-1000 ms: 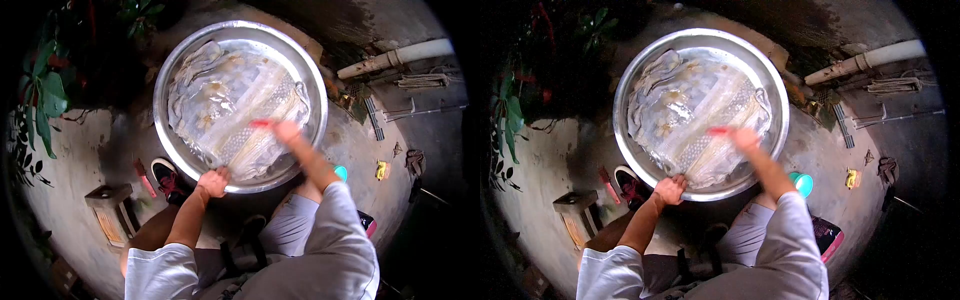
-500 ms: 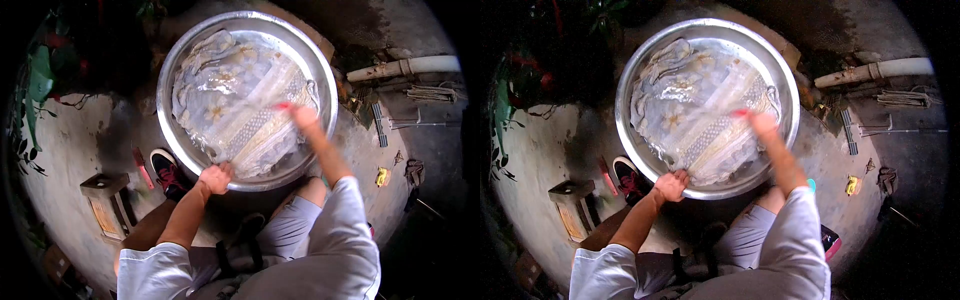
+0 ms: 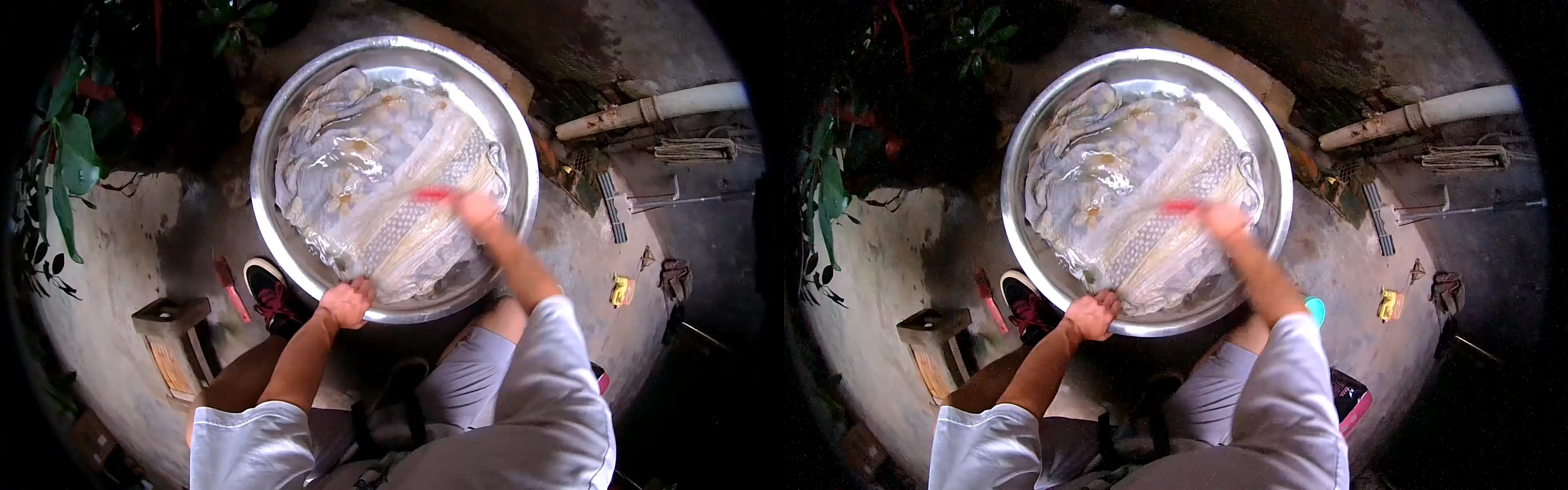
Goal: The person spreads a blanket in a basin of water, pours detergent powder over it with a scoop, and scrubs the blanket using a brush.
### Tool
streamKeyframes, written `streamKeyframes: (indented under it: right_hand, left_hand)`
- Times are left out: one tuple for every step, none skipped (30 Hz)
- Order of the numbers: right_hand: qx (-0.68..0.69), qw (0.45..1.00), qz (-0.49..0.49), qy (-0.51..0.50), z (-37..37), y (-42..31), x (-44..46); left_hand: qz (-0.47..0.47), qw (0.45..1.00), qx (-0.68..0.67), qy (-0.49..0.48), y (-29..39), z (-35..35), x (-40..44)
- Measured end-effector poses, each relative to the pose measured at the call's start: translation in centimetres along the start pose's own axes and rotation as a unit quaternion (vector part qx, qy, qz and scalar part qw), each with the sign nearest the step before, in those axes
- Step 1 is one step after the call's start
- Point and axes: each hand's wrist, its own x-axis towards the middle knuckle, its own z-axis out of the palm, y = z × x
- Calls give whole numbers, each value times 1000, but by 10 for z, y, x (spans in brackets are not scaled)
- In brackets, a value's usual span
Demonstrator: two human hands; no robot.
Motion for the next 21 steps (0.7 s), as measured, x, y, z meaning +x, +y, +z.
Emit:
streamKeyframes:
  right_hand:
    - [-73, 995, 66, -15, -41, 44, 12]
    - [-32, 989, 108, 98, -44, 85, 30]
    - [-30, 973, 176, 144, -64, 85, 23]
    - [-4, 966, 204, 157, -66, 81, 20]
    - [21, 957, 237, 167, -65, 80, 11]
    - [133, 946, 235, 179, -68, 47, -10]
    - [123, 958, 241, 93, -47, 25, -18]
    - [79, 970, 184, 134, -28, -20, -41]
    - [138, 980, 68, 127, 17, -50, -49]
    - [152, 984, -26, 85, 16, -102, -77]
    - [108, 991, -72, 31, 38, -128, -83]
    - [77, 993, -87, 29, 54, -119, -69]
    - [46, 993, -102, 29, 72, -108, -56]
    - [28, 992, -89, 81, 64, -55, -20]
    - [-26, 999, 1, -25, 12, -3, 3]
    - [-19, 998, 55, 22, -21, 29, 7]
    - [-7, 992, 108, 70, -55, 60, 11]
    - [-3, 983, 146, 111, -64, 65, 6]
    - [-16, 969, 174, 173, -65, 61, 5]
    - [40, 971, 207, 113, -54, 50, -2]
    - [98, 963, 242, 64, -52, 28, -8]
  left_hand:
    - [-2, 1000, -4, -4, 3, 5, -3]
    - [-2, 1000, 2, -8, 0, 6, -1]
    - [-4, 1000, 7, -12, -2, 6, 0]
    - [-5, 1000, 17, -14, 1, -4, -2]
    - [-20, 997, 13, -75, 3, -11, 3]
    - [-15, 997, 8, -81, 6, -13, 2]
    - [-11, 996, 7, -83, 4, -17, 3]
    - [-9, 997, 11, -79, 1, -15, 5]
    - [2, 999, 16, -49, -1, -7, 3]
    - [11, 1000, 18, -20, -1, -2, 1]
    - [12, 1000, 20, -22, 1, -3, 0]
    - [3, 999, 16, -33, 2, -4, 0]
    - [-8, 999, 13, -43, 2, -5, 2]
    - [-10, 999, 14, -44, -1, -9, 6]
    - [-15, 998, 13, -56, 0, -11, 7]
    - [-19, 997, 10, -70, 4, -10, 4]
    - [-24, 997, 11, -67, 0, -10, 5]
    - [-17, 999, 17, -48, 1, -9, 3]
    - [-10, 999, 22, -29, 3, -7, 1]
    - [-5, 999, 0, -35, 1, -4, 3]
    - [0, 999, 2, -32, 0, -1, 3]
